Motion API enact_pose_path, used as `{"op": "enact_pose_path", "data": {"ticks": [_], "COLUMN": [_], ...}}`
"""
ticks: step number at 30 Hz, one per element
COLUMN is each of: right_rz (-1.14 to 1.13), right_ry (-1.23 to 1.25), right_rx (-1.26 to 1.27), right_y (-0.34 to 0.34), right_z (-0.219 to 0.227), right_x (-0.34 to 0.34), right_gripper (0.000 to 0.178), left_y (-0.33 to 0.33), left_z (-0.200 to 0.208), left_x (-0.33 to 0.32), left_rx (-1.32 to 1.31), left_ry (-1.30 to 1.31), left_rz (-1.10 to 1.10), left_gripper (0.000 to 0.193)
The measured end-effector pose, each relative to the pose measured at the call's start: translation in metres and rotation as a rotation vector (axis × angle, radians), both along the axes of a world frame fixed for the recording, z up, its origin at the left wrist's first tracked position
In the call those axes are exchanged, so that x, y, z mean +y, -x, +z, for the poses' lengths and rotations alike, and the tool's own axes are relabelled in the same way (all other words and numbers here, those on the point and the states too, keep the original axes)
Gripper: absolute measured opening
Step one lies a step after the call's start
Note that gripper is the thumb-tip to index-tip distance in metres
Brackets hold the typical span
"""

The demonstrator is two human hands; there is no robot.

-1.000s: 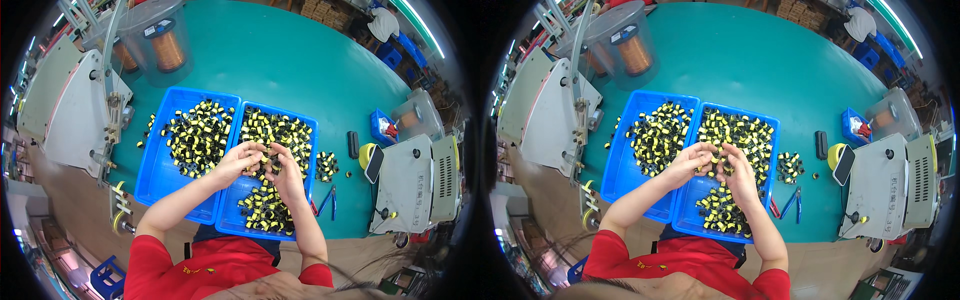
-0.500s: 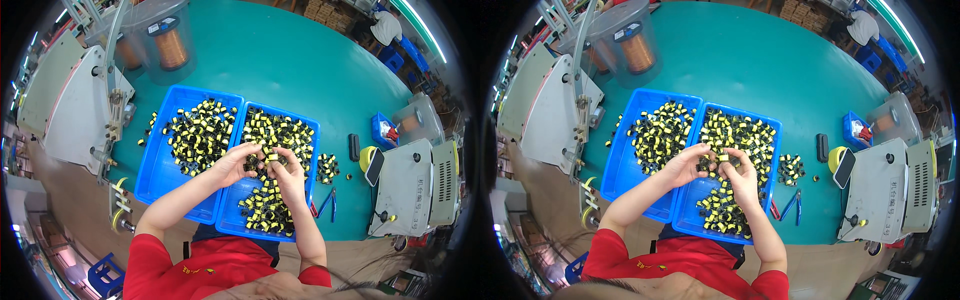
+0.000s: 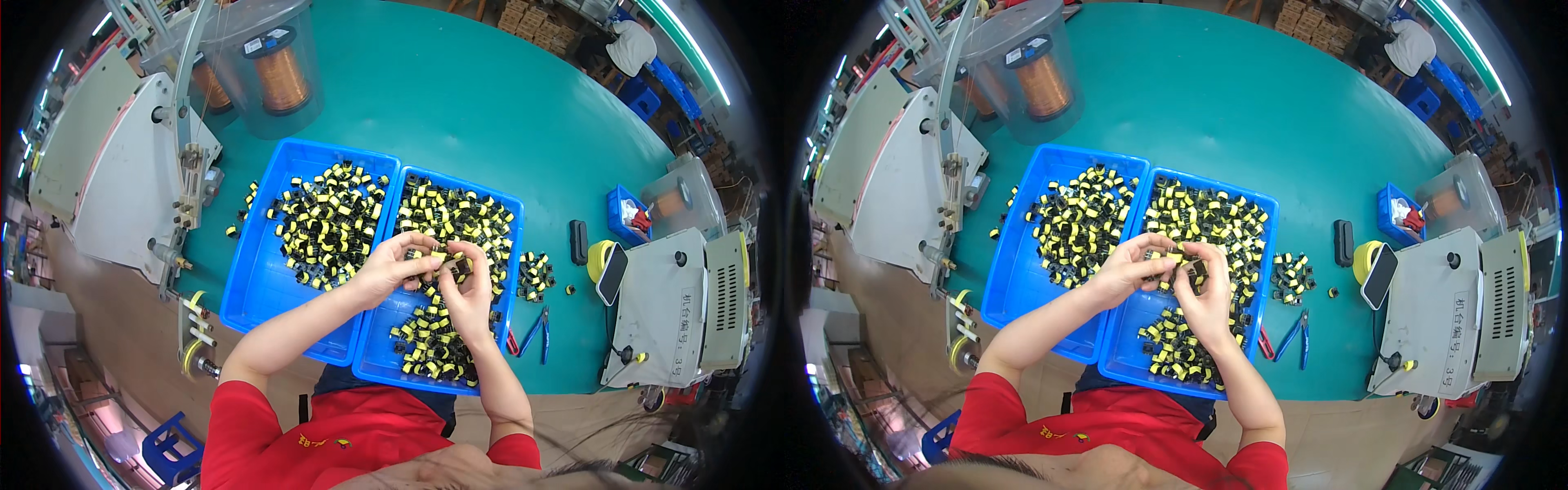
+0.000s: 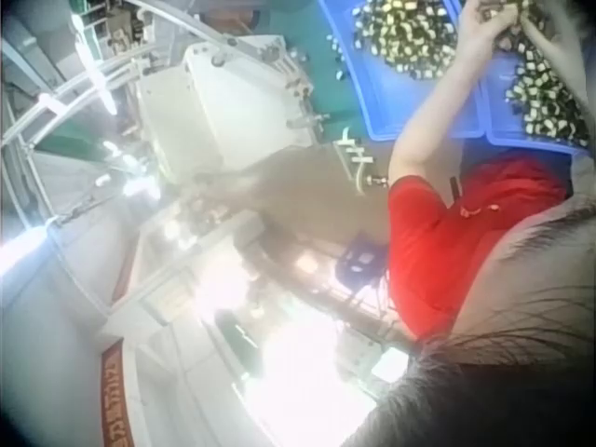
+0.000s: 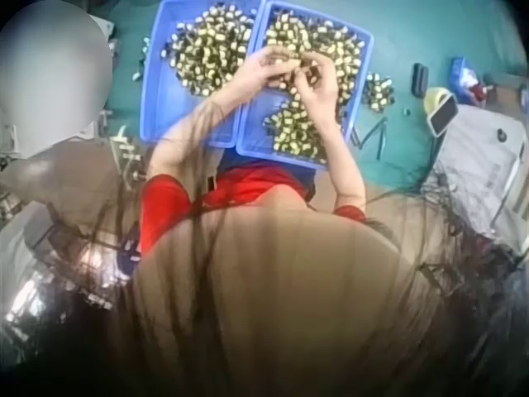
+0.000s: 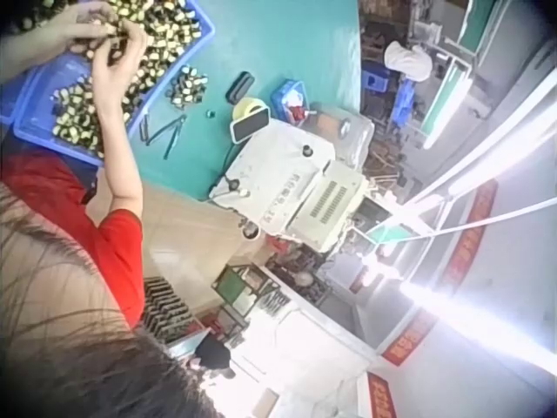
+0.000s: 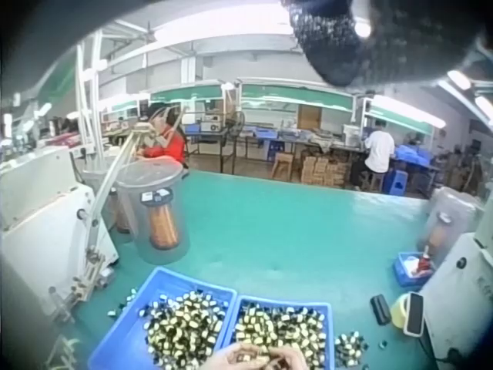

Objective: The person picks up a transformer from a blue tray, wraps yellow tape around its core by hand, and places the finished component into a second blue tray.

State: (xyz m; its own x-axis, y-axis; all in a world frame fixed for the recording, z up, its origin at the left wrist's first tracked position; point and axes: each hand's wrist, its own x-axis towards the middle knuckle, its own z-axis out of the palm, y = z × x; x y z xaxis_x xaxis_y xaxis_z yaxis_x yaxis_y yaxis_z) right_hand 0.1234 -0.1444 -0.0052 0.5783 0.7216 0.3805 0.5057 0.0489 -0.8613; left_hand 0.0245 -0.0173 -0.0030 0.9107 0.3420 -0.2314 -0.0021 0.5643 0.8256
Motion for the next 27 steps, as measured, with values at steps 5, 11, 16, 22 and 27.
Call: {"op": "enact_pose_path", "data": {"ticks": [5,11,16,22,27], "right_rz": [0.028,0.095,0.065,0.024,0.157], "right_ry": [-0.048,-0.02,-0.051,0.089,0.166], "right_rx": [0.532,0.896,1.041,1.035,0.98], "right_y": [-0.001,-0.009,-0.005,-0.012,-0.012], "right_z": [0.0,0.006,0.012,0.013,0.019], "right_x": [-0.001,-0.004,0.002,0.0,-0.002], "right_gripper": [0.033,0.03,0.03,0.031,0.038], "left_y": [0.0,0.001,0.003,0.0,0.001], "left_z": [0.003,0.006,0.006,-0.002,-0.008], "left_x": [0.009,0.01,0.011,0.011,0.009], "left_rx": [0.041,0.0,-0.019,-0.009,-0.055], "left_ry": [0.276,0.376,0.406,0.414,0.442], "left_rz": [-0.07,-0.098,-0.099,-0.103,-0.135], "left_gripper": [0.04,0.044,0.045,0.041,0.029]}}
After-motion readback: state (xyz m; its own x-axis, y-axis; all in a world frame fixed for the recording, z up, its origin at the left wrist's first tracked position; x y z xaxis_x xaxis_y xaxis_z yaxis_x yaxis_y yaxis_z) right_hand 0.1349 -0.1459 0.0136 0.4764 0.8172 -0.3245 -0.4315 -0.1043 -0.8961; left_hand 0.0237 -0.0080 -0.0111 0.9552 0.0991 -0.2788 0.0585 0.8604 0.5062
